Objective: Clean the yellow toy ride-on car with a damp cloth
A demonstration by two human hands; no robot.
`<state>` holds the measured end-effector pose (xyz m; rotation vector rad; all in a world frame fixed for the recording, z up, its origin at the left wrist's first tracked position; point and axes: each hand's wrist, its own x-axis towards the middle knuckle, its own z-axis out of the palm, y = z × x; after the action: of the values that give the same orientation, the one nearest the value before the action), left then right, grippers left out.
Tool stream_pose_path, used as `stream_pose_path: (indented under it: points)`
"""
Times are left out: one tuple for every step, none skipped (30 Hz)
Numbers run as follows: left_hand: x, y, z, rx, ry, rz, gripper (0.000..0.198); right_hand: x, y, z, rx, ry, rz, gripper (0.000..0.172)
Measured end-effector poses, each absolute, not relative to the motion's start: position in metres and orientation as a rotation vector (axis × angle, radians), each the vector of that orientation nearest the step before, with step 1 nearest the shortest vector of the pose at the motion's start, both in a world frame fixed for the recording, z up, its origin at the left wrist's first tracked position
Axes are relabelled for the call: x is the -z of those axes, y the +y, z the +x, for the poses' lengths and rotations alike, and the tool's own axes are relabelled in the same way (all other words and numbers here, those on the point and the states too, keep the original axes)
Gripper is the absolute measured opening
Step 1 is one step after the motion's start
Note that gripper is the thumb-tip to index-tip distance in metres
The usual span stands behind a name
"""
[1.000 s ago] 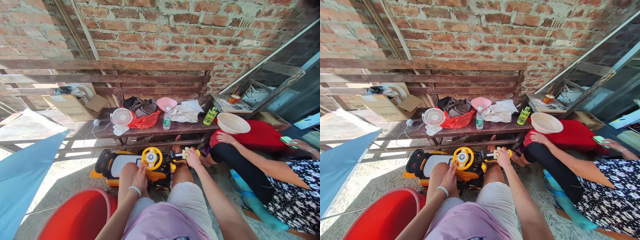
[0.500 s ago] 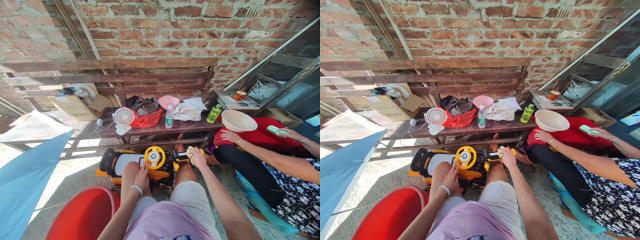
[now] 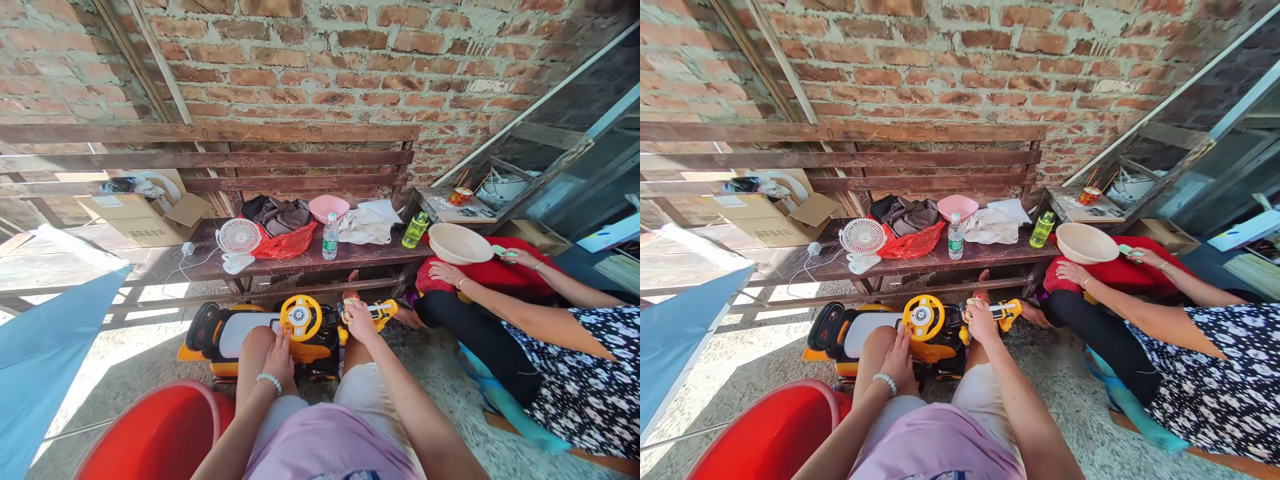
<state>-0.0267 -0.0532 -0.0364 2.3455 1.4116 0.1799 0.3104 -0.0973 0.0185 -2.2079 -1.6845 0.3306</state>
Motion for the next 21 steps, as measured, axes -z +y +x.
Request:
stream_pose_path:
  points:
    - [0.036,-0.054,-0.027,-0.172,1.412,2.349,0.098,-0.019,-0.097,0.306,-0.335,-1.688,-2.187,0.046]
    - [0.036,-0.054,-0.028,-0.166,1.412,2.350,0.099,-0.019,-0.097,0.304,-0.339,-1.691,-2.172,0.049]
    - [0.035,-0.055,-0.029,-0.159,1.411,2.349,0.100,-0.019,-0.098,0.305,-0.344,-1.696,-2.161,0.052]
    - [0.033,-0.055,-0.030,-0.149,1.407,2.347,0.100,-0.019,-0.100,0.309,-0.350,-1.707,-2.152,0.054]
    - [0.031,-0.056,-0.031,-0.136,1.402,2.344,0.099,-0.019,-0.102,0.314,-0.357,-1.720,-2.146,0.056]
    - [0.029,-0.056,-0.032,-0.116,1.398,2.340,0.097,-0.019,-0.104,0.321,-0.364,-1.730,-2.148,0.058]
    - [0.027,-0.056,-0.033,-0.094,1.395,2.336,0.096,-0.018,-0.105,0.328,-0.370,-1.730,-2.162,0.059]
    - [0.025,-0.057,-0.034,-0.071,1.392,2.333,0.094,-0.018,-0.107,0.337,-0.371,-1.718,-2.186,0.060]
    - [0.023,-0.057,-0.035,-0.046,1.389,2.331,0.092,-0.017,-0.108,0.346,-0.368,-1.699,-2.218,0.060]
    - [0.021,-0.057,-0.036,-0.024,1.387,2.332,0.091,-0.017,-0.109,0.356,-0.358,-1.676,-2.254,0.059]
    - [0.019,-0.057,-0.036,-0.007,1.388,2.334,0.090,-0.016,-0.110,0.367,-0.340,-1.649,-2.296,0.057]
    - [0.018,-0.057,-0.036,0.003,1.389,2.339,0.089,-0.015,-0.111,0.377,-0.318,-1.618,-2.342,0.055]
    - [0.017,-0.057,-0.036,0.007,1.390,2.346,0.089,-0.014,-0.113,0.387,-0.295,-1.582,-2.389,0.055]
    - [0.017,-0.056,-0.036,0.009,1.393,2.353,0.089,-0.014,-0.114,0.396,-0.275,-1.543,-2.433,0.055]
    - [0.017,-0.056,-0.036,0.009,1.396,2.360,0.090,-0.013,-0.116,0.404,-0.260,-1.505,-2.470,0.055]
    - [0.017,-0.056,-0.035,0.009,1.399,2.364,0.091,-0.012,-0.117,0.410,-0.248,-1.471,-2.499,0.055]
    - [0.018,-0.056,-0.035,0.012,1.400,2.366,0.091,-0.011,-0.118,0.414,-0.238,-1.443,-2.518,0.055]
    - [0.019,-0.056,-0.034,0.016,1.403,2.367,0.090,-0.010,-0.118,0.415,-0.227,-1.425,-2.528,0.054]
    - [0.019,-0.056,-0.033,0.017,1.406,2.366,0.089,-0.009,-0.118,0.415,-0.212,-1.412,-2.535,0.053]
    - [0.020,-0.056,-0.032,0.012,1.408,2.365,0.087,-0.008,-0.117,0.411,-0.198,-1.401,-2.541,0.051]
    - [0.021,-0.056,-0.031,0.001,1.411,2.364,0.086,-0.006,-0.117,0.406,-0.182,-1.392,-2.548,0.049]
